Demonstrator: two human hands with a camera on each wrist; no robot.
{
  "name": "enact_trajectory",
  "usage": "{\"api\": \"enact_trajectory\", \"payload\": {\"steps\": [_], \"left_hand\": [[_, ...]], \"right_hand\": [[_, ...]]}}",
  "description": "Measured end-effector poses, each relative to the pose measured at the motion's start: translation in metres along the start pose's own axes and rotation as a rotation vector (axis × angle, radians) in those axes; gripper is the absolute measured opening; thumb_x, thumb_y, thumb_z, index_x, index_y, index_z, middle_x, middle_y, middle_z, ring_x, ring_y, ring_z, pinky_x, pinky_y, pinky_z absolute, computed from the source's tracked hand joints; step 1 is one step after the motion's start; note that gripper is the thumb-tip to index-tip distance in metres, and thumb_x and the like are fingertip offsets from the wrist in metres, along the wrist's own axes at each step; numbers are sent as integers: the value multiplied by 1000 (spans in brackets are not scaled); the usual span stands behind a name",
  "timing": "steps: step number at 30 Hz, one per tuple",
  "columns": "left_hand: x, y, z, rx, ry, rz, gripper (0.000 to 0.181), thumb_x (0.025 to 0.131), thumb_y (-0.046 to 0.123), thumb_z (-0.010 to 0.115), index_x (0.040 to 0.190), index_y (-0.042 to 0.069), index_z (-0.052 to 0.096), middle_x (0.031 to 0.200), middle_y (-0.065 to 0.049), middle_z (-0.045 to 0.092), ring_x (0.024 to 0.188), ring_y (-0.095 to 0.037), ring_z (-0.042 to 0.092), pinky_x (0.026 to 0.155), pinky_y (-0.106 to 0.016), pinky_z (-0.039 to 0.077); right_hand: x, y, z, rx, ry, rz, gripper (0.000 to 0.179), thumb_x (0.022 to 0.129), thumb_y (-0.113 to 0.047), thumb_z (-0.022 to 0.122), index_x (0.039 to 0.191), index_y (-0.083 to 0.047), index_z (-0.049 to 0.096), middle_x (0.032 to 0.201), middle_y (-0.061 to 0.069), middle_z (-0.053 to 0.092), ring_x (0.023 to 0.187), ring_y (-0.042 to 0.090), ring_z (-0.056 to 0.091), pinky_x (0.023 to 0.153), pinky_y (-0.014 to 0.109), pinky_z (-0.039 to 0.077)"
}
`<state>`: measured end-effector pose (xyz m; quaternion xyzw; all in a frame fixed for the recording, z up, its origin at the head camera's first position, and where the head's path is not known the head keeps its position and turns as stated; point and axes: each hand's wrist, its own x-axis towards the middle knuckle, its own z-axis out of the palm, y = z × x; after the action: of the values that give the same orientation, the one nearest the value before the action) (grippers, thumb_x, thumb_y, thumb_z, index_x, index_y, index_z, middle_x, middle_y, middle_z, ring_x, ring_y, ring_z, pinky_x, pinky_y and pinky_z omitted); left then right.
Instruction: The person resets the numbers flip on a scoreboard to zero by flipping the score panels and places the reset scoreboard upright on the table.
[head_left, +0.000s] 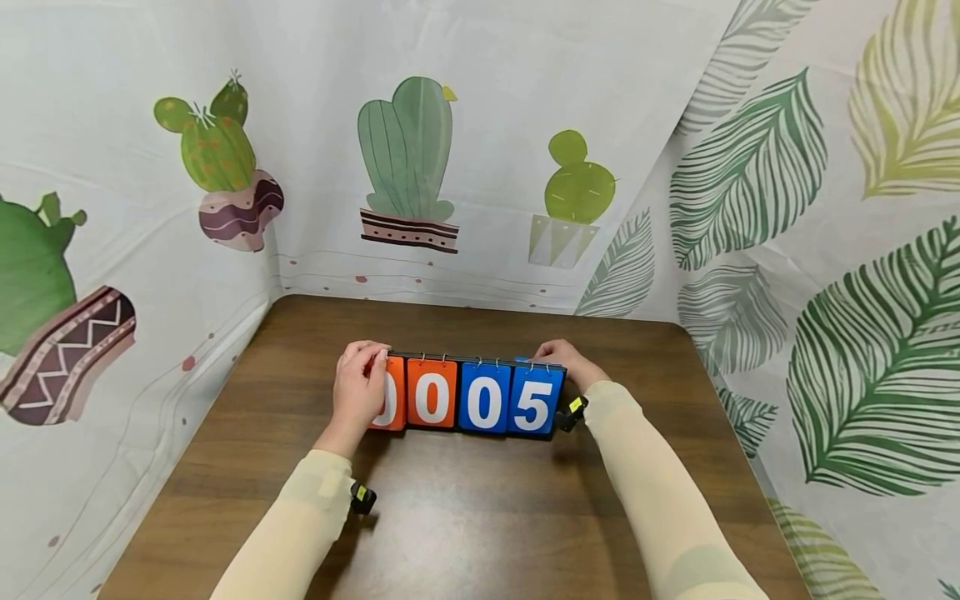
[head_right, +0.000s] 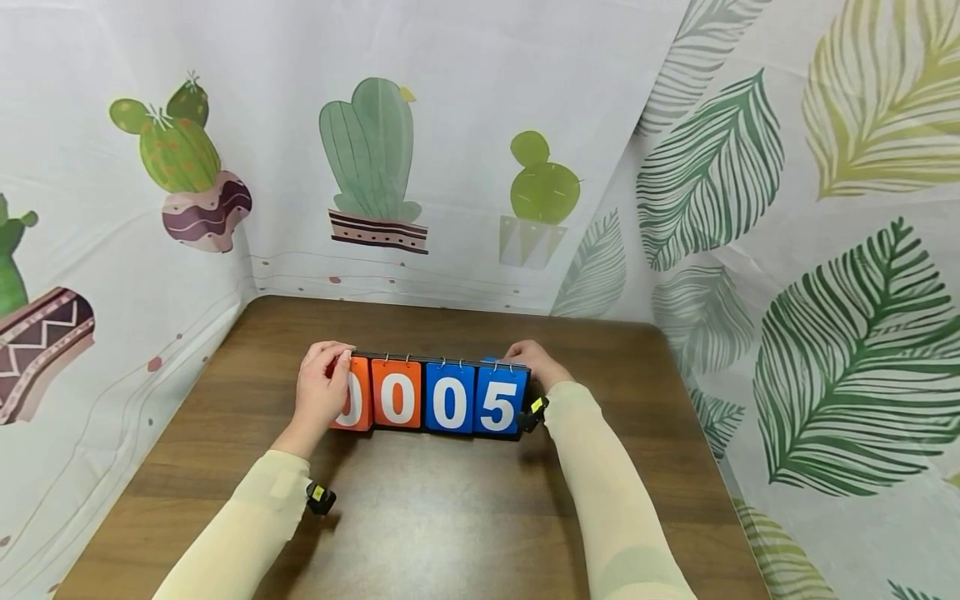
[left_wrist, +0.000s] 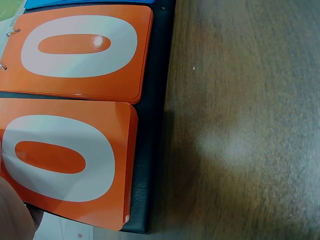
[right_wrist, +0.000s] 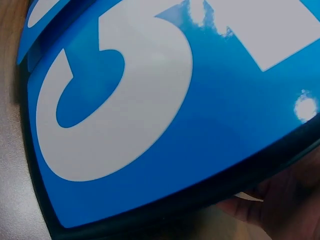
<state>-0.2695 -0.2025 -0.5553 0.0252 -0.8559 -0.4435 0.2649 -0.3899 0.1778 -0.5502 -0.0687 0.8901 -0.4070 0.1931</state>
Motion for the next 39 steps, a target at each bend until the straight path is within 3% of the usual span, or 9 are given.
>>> {"api": "enact_trajectory", "payload": {"steps": [5,9,14,19,29,34,39], "left_hand": [[0,0,0,-7,-7,-11,23,104,27,59,113,14,76,125,-7,63,121,-31,54,105,-51,43],[0,1,0,-9,-9,-15,24,104,27,58,114,14,76,125,-7,63,121,-31,54,104,-51,43],[-1,2,1,-12,-2,-6,23,103,25,59,113,13,76,124,-8,64,121,-32,55,104,-51,43],[-1,2,1,-13,1,-3,23,103,25,59,113,13,76,124,-8,64,120,-33,55,104,-51,43],[0,-1,1,-5,0,-3,24,104,27,58,114,14,76,125,-8,63,120,-31,54,103,-53,44],[0,-1,1,-6,3,1,24,104,28,58,114,14,76,125,-8,63,120,-31,55,103,-53,44],[0,0,1,-5,5,1,24,104,27,58,113,14,76,124,-7,64,120,-31,55,103,-52,44]], "right_hand": [[0,2,0,14,47,-6,34,94,-26,72,67,-10,60,64,-3,55,72,18,55,62,27,44],[1,5,0,19,45,11,39,95,-29,72,63,-12,62,59,-5,54,68,18,54,60,26,42],[1,8,-4,126,17,41,26,95,-28,73,82,-6,73,74,0,67,76,19,62,69,28,53],[-1,2,-12,321,-31,88,21,96,-19,70,110,-4,70,96,6,72,83,20,70,78,33,62],[-4,-9,-29,525,-53,86,35,99,-10,64,130,5,58,73,-4,67,59,10,55,61,23,53],[-6,-16,-39,590,-76,88,35,102,-10,61,134,3,55,78,-3,74,67,10,70,67,28,61],[-13,-32,-55,666,-99,33,34,104,-11,57,136,1,51,88,2,77,76,14,75,74,34,63]]}}
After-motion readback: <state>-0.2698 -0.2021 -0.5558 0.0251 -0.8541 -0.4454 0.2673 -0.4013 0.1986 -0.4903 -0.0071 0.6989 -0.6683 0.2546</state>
